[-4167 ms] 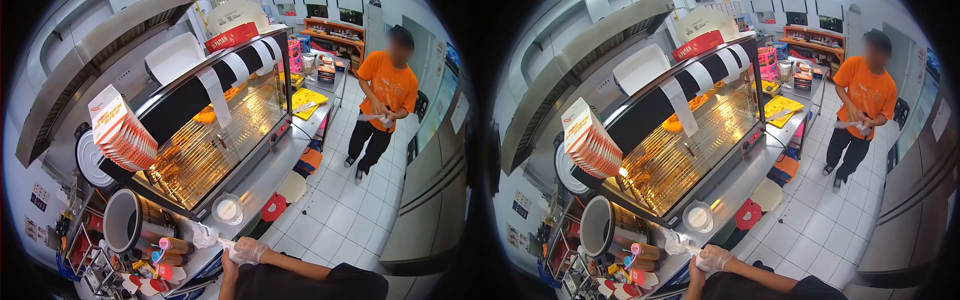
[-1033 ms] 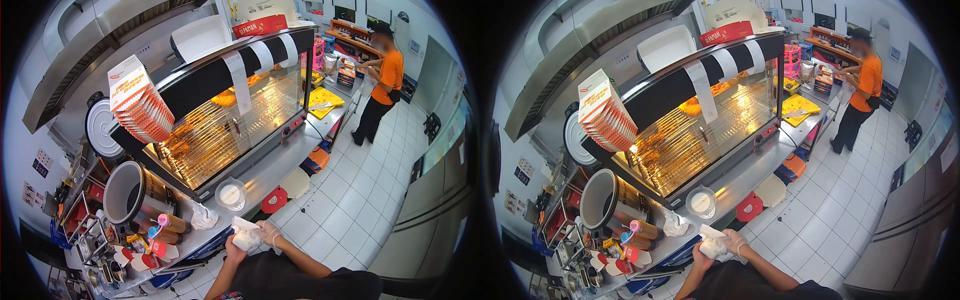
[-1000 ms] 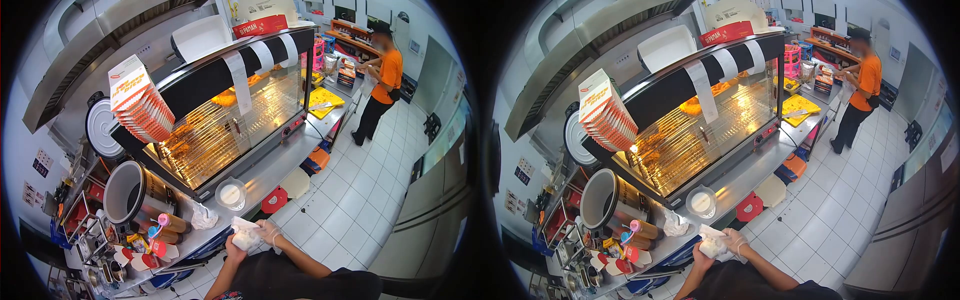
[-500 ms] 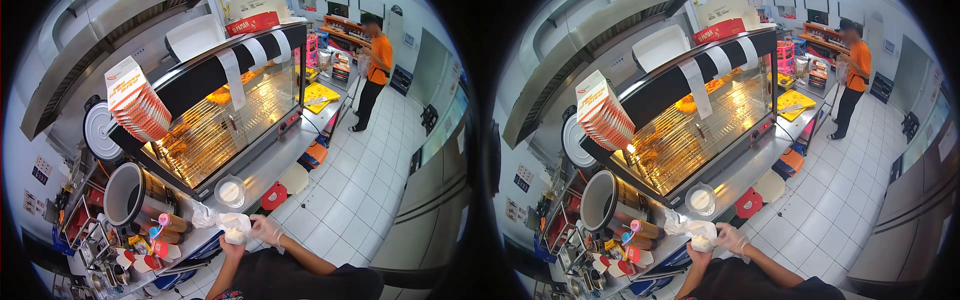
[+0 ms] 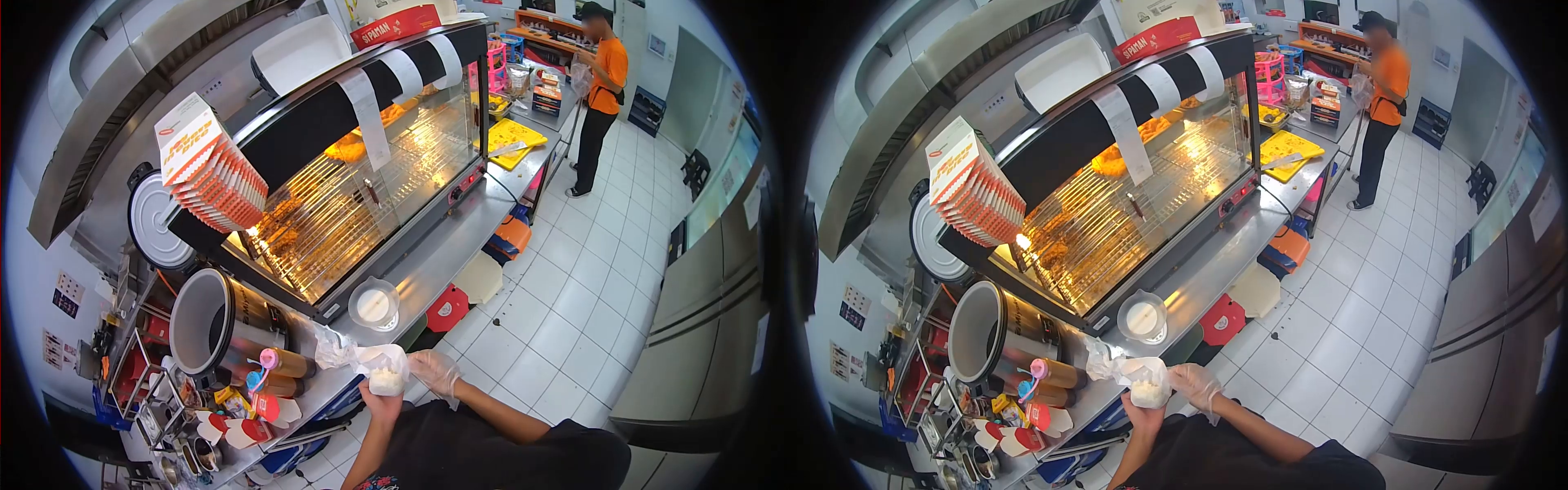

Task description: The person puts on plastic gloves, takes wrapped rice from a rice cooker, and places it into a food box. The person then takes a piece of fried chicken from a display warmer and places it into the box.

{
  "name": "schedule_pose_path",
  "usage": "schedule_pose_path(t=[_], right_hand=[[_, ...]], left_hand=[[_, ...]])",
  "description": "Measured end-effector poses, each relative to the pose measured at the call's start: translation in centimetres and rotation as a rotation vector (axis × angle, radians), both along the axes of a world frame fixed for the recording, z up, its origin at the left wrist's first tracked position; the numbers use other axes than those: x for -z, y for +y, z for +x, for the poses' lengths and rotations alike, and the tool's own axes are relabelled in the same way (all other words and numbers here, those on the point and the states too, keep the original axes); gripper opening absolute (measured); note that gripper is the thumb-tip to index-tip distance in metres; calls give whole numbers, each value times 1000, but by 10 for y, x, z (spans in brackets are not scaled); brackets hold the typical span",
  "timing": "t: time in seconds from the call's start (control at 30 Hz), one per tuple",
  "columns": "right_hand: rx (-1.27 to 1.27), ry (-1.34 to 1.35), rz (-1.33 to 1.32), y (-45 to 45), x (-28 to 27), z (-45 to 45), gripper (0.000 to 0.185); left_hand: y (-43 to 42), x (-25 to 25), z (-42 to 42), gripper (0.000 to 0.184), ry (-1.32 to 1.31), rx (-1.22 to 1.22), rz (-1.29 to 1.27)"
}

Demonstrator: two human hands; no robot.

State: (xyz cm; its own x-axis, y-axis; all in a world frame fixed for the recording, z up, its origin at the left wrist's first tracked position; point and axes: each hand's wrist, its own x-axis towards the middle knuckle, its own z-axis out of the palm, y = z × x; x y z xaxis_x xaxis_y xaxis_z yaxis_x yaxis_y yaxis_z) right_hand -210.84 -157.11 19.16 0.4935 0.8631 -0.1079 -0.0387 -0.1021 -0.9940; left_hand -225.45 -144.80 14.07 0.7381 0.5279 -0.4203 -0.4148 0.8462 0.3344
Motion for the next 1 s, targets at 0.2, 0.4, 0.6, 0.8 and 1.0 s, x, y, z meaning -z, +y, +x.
schedule_pose_path(t=[0.2,0.4,0.6,0.8,1.0], right_hand=[[8,135,-78,11,29,-10,25],[146,173,-98,17,57,-12,11],[238,409,-11,21,64,1,8],[258,653,110,21,54,-2,17],[167,90,-154,20,55,-10,43]], left_hand=[[-7,15,-4,64,66,118,129],[-1,13,-7,61,-23,132,9],[-1,38,-9,60,34,114,-36],[3,65,-17,58,35,168,-125],[-3,23,-6,50,95,89,-84]])
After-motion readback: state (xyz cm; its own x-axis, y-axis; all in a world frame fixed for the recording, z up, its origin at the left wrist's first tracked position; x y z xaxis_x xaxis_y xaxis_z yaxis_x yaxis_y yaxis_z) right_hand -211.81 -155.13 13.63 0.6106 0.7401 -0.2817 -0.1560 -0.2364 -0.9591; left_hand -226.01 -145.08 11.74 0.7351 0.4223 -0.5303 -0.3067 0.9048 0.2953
